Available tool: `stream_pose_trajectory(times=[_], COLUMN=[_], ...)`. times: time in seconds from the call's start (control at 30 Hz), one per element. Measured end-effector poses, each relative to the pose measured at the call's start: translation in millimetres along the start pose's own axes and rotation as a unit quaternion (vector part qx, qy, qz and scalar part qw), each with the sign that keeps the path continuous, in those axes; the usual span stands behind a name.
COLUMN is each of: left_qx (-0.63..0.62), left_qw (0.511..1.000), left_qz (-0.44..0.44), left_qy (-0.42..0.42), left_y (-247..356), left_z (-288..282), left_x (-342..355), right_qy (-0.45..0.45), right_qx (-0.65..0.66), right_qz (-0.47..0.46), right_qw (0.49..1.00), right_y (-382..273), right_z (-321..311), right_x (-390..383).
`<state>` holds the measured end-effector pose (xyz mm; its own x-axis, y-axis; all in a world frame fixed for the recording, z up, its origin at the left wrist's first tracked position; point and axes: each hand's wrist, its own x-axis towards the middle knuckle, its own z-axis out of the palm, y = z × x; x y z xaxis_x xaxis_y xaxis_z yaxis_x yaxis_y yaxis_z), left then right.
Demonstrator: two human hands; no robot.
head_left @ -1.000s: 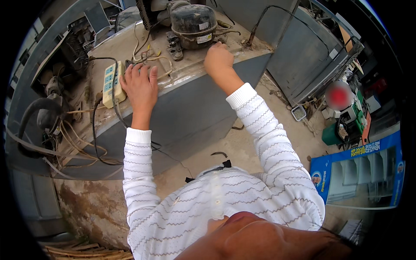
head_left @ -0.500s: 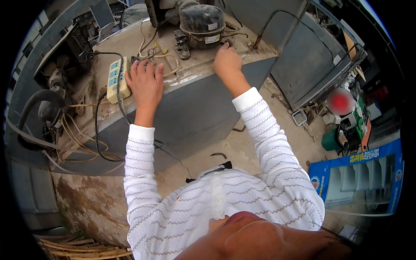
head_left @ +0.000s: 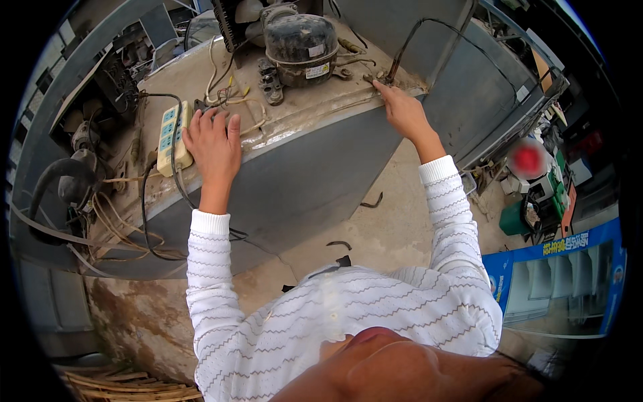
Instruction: The person uses pliers to strip the insulation from a wire connected to an outdoor air conditioning unit. They then use a screwdriver to tighten the terminal screws on the unit's electrical box.
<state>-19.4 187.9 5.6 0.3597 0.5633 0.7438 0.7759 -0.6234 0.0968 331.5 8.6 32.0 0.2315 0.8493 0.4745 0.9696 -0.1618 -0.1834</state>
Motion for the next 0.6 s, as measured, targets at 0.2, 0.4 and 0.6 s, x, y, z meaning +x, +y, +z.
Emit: stream_pose_trajectory(times=[0.2, 0.4, 0.6], left_qx=[0.022, -0.008, -0.006], left_qw=[1.000, 1.000, 1.000], left_qz=[0.005, 0.011, 0.006], left_qy=[-0.006, 0.019, 0.014], left_y=[5, 2, 4], left_z=[1, 4, 2], left_x=[0, 0, 0], right_qy=[0.030, 0.045, 0.058], right_qx=[0.054, 0.064, 0.029], right_qz=[-0.029, 0.002, 0.044], right_qw=[0.998, 0.997, 0.997], right_y=[5, -15, -39], right_z=[-2, 21, 17], right_x=[-7, 12, 10])
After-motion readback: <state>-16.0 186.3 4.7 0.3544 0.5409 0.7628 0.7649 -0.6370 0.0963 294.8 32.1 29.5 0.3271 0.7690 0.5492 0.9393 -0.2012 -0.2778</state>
